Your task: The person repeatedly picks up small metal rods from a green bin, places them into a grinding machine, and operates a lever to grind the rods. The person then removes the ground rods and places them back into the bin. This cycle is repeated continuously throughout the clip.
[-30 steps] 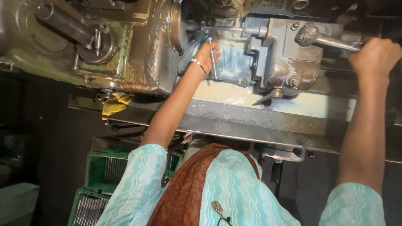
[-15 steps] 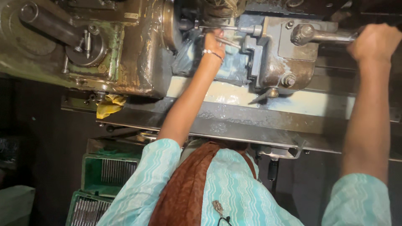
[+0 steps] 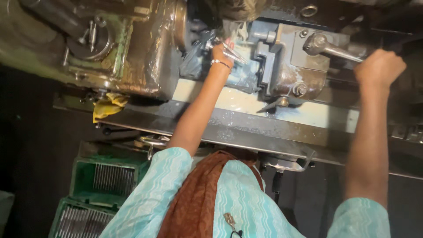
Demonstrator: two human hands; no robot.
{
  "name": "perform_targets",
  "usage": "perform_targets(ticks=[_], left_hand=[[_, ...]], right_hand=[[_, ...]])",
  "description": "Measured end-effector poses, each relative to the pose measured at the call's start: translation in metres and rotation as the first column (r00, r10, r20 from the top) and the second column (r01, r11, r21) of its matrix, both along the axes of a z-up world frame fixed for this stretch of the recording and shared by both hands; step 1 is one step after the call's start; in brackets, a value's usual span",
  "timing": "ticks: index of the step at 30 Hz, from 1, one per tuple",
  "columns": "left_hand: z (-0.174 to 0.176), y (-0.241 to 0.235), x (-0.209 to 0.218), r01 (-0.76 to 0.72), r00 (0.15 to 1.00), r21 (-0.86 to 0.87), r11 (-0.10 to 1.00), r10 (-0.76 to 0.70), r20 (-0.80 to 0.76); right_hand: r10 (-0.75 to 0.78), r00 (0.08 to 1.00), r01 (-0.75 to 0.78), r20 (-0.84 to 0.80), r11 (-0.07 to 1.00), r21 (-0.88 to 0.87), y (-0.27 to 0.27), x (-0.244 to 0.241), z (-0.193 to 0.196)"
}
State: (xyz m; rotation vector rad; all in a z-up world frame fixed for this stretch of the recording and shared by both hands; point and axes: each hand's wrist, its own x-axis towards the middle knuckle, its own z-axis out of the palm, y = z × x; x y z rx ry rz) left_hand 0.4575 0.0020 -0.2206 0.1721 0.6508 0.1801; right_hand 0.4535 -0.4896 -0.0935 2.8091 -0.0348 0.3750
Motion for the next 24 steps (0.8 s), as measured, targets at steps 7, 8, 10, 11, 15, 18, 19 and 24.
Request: perform_targets(ticks=[7, 8, 10, 11, 15, 18, 19, 24], left_hand=[[0.004, 0.027, 0.019, -0.113, 0.986, 0.081, 0.990, 0.102, 0.130], [0.003, 0.029, 0.019, -0.114, 0.990, 0.059, 0.992, 0.108, 0.095], [-0.001, 0.028, 0.019, -0.118, 0.992, 0.033, 0.992, 0.116, 0.043], [-0.004, 0.026, 0.017, -0.113, 0.993, 0.024, 0.993, 0.112, 0.031], [-0.011, 0.019, 0.015, -0.115, 0.993, -0.004, 0.993, 0.115, 0.033], [-0.017, 0.014, 0.014, -0.084, 0.989, 0.680, 0.729, -0.020, 0.144], [-0.020, 0.010, 0.013, -0.095, 0.981, 0.898, 0.430, -0.113, 0.158], [-0.022, 0.019, 0.024, -0.153, 0.983, -0.028, 0.988, 0.155, 0.101]], right_hand=[[0.024, 0.998, -0.022, 0.052, 0.999, -0.041, -0.014, 0.003, -0.018], [0.022, 0.999, -0.021, 0.040, 1.000, -0.018, -0.016, 0.003, -0.020], [0.017, 1.000, -0.017, 0.015, 0.999, 0.027, -0.019, 0.005, -0.021], [0.028, 1.000, -0.028, 0.010, 1.000, 0.012, -0.020, 0.007, -0.020], [0.068, 0.998, -0.067, 0.007, 0.998, -0.009, -0.012, 0.017, -0.002], [0.061, 0.994, -0.059, 0.085, 0.998, -0.028, 0.000, -0.007, 0.005], [0.054, 0.991, -0.049, 0.122, 0.998, -0.044, 0.003, -0.019, 0.006], [-0.003, 0.999, 0.000, 0.034, 0.995, 0.100, 0.028, -0.078, 0.007]])
